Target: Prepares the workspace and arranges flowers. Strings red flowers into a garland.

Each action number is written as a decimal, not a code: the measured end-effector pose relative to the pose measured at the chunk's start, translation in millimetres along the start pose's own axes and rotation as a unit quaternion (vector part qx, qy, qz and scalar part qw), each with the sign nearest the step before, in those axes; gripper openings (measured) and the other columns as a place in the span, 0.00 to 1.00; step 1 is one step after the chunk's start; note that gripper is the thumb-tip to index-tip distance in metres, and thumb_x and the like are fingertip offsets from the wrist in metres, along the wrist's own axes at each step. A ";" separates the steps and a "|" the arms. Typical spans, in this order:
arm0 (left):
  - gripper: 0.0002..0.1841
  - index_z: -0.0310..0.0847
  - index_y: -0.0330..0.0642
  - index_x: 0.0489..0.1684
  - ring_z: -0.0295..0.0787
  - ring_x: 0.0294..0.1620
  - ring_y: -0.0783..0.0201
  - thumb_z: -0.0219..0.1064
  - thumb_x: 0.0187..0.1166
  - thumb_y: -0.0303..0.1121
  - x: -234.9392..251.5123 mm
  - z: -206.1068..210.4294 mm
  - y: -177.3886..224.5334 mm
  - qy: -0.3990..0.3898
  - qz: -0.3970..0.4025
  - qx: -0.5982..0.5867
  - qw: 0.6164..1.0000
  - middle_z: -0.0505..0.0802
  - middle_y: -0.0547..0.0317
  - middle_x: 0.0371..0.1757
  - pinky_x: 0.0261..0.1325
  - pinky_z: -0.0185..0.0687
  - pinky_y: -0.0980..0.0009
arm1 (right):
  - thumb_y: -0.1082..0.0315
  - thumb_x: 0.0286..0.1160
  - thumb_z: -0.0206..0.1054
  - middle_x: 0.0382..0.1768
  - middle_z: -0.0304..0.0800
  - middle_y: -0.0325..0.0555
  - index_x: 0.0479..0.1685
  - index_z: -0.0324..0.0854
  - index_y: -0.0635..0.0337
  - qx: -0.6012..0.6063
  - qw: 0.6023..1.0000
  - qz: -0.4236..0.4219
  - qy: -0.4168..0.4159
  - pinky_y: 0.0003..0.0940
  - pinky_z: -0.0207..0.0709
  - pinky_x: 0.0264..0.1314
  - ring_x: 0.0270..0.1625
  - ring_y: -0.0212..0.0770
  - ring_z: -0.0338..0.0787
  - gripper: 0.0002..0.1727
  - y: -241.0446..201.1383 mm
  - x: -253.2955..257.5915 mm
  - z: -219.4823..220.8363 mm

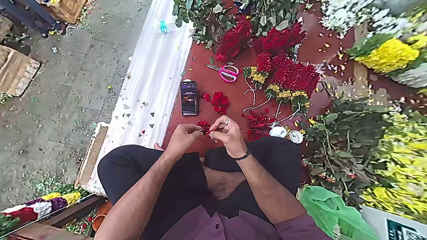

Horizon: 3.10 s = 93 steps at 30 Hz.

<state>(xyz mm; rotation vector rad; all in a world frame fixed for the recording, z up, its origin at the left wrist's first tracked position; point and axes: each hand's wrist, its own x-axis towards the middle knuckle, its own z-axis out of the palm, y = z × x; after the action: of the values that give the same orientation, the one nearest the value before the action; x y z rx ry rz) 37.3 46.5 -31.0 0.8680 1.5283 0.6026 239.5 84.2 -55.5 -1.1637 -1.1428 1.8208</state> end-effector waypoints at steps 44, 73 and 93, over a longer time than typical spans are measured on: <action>0.07 0.93 0.55 0.25 0.90 0.38 0.53 0.76 0.65 0.44 -12.7 -22.6 13.6 0.005 0.015 0.363 0.932 0.92 0.62 0.29 0.42 0.82 0.37 | 0.74 0.69 0.76 0.31 0.91 0.41 0.35 0.94 0.64 -0.139 0.954 -0.131 -0.232 0.29 0.86 0.39 0.34 0.32 0.88 0.03 -23.7 0.8 -18.3; 0.11 0.94 0.50 0.22 0.80 0.21 0.70 0.82 0.68 0.44 -8.2 -30.2 13.9 -0.106 -0.050 0.161 0.980 0.90 0.65 0.20 0.30 0.77 0.63 | 0.74 0.73 0.72 0.33 0.96 0.42 0.38 0.95 0.65 -0.142 0.949 -0.038 -0.279 0.27 0.86 0.38 0.33 0.29 0.91 0.06 -38.9 6.3 -63.7; 0.09 0.92 0.58 0.23 0.88 0.29 0.64 0.79 0.64 0.48 -3.2 -21.7 11.0 -0.073 -0.108 0.285 0.950 0.91 0.68 0.23 0.37 0.83 0.48 | 0.55 0.55 0.83 0.41 0.94 0.51 0.39 0.91 0.51 -0.575 0.800 0.160 0.061 0.70 0.81 0.49 0.49 0.59 0.92 0.16 74.9 138.7 -98.3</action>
<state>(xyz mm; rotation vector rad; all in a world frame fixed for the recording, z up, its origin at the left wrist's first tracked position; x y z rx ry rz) 18.0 52.7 -17.1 1.1266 1.6579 -0.0790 273.4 207.0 -190.7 -2.1935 -2.1747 1.1010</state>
